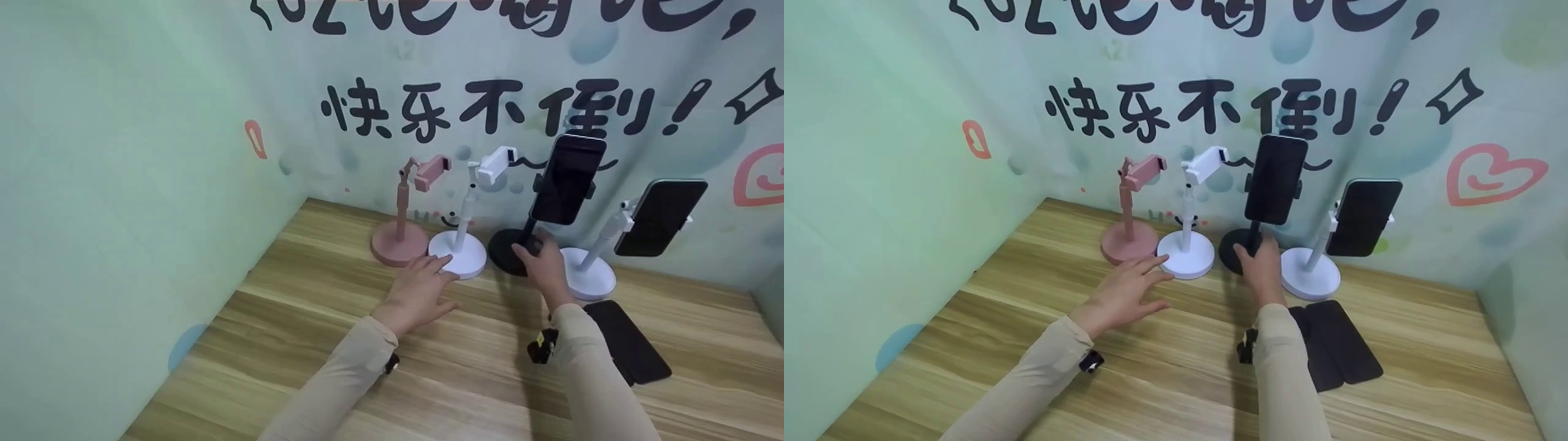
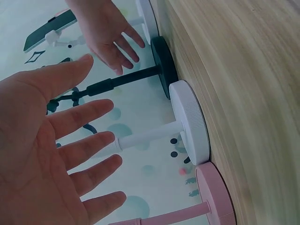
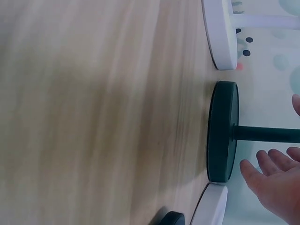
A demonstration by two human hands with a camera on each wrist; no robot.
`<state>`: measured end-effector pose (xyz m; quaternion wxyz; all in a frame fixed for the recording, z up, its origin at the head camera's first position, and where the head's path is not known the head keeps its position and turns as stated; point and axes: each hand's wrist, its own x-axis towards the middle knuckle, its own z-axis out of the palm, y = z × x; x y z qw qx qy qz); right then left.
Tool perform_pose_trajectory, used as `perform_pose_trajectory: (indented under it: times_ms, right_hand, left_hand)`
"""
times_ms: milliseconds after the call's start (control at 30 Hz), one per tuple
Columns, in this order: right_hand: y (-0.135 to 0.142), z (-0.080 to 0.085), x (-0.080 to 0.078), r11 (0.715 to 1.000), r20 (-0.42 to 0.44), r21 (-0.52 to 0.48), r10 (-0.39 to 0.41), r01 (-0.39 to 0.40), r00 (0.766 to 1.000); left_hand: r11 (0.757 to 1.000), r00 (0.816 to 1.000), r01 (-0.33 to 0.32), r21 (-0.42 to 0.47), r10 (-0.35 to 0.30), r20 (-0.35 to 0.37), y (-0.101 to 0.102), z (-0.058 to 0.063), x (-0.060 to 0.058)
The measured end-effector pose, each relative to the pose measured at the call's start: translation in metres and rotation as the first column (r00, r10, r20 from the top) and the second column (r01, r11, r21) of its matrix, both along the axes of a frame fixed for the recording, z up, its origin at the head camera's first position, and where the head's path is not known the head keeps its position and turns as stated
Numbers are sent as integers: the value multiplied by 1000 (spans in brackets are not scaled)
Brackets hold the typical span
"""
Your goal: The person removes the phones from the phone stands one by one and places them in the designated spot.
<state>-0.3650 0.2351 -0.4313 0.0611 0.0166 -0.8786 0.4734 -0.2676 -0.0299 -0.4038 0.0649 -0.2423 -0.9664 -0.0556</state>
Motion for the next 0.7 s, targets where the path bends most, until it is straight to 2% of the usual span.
perform_pose_trajectory:
  times_ms: [300,567,700]
  right_hand:
    - [-5,9,-12,1000,-10,-12,-13,13,1000]
    - [-8,13,-23,992,64,-112,-45,52,997]
    - [-5,17,-29,990,93,-85,-103,111,990]
  left_hand:
    - [1000,1000,-11,-26,12,27,2,7,4]
    - [1000,999,-19,5,19,45,-2,3,2]
    - [1000,998,-16,9,16,58,-3,1,2]
